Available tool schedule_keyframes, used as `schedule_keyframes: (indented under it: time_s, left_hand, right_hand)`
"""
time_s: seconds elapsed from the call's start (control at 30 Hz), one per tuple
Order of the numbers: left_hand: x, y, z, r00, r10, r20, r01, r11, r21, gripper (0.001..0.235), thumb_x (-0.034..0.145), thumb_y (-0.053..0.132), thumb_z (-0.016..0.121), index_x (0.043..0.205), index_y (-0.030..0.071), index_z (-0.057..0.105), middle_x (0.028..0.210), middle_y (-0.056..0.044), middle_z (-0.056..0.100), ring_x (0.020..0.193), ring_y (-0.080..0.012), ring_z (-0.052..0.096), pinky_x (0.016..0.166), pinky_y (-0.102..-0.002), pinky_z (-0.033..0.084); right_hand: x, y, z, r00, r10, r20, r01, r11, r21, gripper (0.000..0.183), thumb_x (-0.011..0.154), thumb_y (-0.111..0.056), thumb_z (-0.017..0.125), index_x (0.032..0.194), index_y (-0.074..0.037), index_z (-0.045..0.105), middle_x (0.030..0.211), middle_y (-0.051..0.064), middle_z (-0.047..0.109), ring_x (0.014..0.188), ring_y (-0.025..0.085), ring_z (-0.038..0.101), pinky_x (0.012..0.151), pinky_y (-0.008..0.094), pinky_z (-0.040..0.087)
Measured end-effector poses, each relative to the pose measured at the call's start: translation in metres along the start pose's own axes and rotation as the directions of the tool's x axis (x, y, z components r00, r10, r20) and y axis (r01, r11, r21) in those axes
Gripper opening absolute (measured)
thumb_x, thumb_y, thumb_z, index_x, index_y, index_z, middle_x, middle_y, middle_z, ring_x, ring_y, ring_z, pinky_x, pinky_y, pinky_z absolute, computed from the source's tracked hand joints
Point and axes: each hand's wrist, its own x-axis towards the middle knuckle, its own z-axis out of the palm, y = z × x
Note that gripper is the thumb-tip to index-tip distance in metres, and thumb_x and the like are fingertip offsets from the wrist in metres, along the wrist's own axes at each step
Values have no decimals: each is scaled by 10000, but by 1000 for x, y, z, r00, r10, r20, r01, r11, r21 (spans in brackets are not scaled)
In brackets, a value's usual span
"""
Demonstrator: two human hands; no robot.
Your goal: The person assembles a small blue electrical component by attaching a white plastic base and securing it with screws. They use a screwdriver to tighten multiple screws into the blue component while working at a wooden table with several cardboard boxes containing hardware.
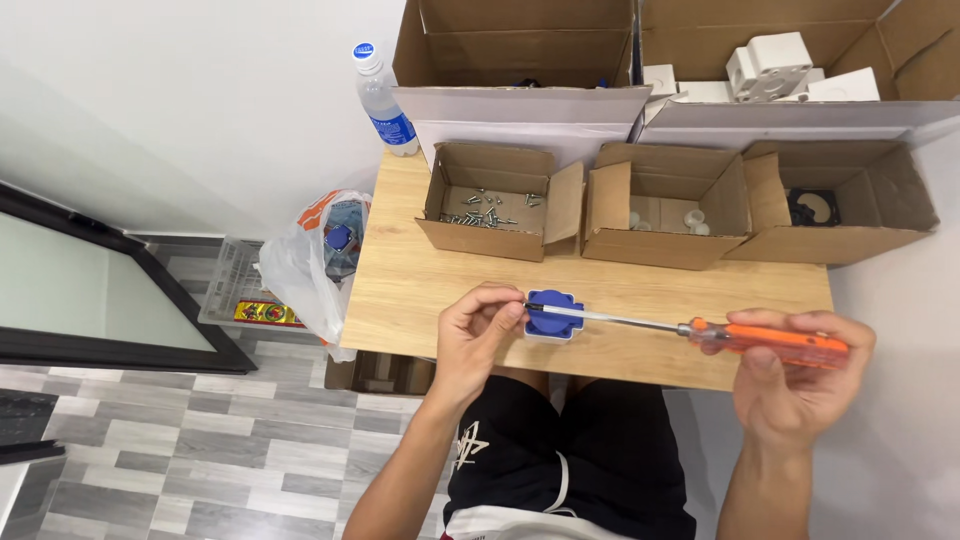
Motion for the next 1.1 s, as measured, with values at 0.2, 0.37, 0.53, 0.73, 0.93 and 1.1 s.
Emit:
schedule_keyframes:
  time_s: [0.2, 0.37, 0.53, 0.73, 0.93, 1.1]
  left_hand:
    - [2, 7, -4, 1000, 24, 1, -24, 998, 60, 167, 930, 76, 766, 1074, -4, 739, 1043, -130, 749, 895, -184, 733, 837, -268, 645]
    - [-1, 10, 0, 991, 123, 51, -128, 986, 110, 130, 913, 14, 773, 1036, -6, 738, 1009, -137, 737, 911, -181, 716, 816, -257, 632]
    - [2, 30, 10, 959, 222, 179, -275, 888, 369, 77, 919, 31, 776, 989, 63, 765, 988, -90, 744, 938, -170, 709, 853, -241, 568]
    - [23, 41, 24, 798, 337, 499, -589, 610, 530, 188, 929, 108, 795, 1106, 61, 749, 1046, -56, 781, 963, -204, 708, 942, -331, 553]
    - [47, 47, 39, 820, 235, 523, -531, 655, 538, 135, 942, 114, 767, 1067, 64, 765, 1035, -68, 781, 983, -190, 702, 917, -316, 571]
    - [50, 45, 43, 855, 88, 512, -428, 677, 599, 124, 948, 158, 746, 1045, 84, 764, 1009, -37, 783, 915, -183, 687, 852, -319, 535]
  right_hand:
    - [-6, 8, -16, 992, -48, 115, 56, 996, -69, 397, 949, -130, 669, 1237, -104, 397, 1068, 277, 653, 1013, 376, 743, 872, 475, 688]
    - [0, -3, 3, 1000, -1, 10, 2, 999, -53, 412, 978, -197, 690, 1251, -71, 408, 1015, 181, 596, 916, 354, 747, 688, 502, 714]
    - [18, -31, 29, 983, -105, -154, 71, 975, -212, 630, 912, -285, 722, 1365, -88, 331, 1358, 105, 375, 861, 425, 663, 790, 493, 631]
    - [61, -86, 60, 987, -150, 60, 161, 925, -345, 527, 1069, -61, 583, 1452, -110, 225, 934, 414, 558, 740, 479, 655, 739, 577, 650]
    - [97, -102, 79, 879, -297, 373, 399, 885, -238, 528, 1043, 135, 553, 1442, 2, 234, 1278, 409, 371, 943, 532, 696, 902, 670, 719]
    - [108, -105, 88, 900, -139, 414, 282, 909, -306, 579, 1028, 110, 684, 1474, -8, 335, 1130, 317, 667, 1068, 375, 761, 912, 442, 729]
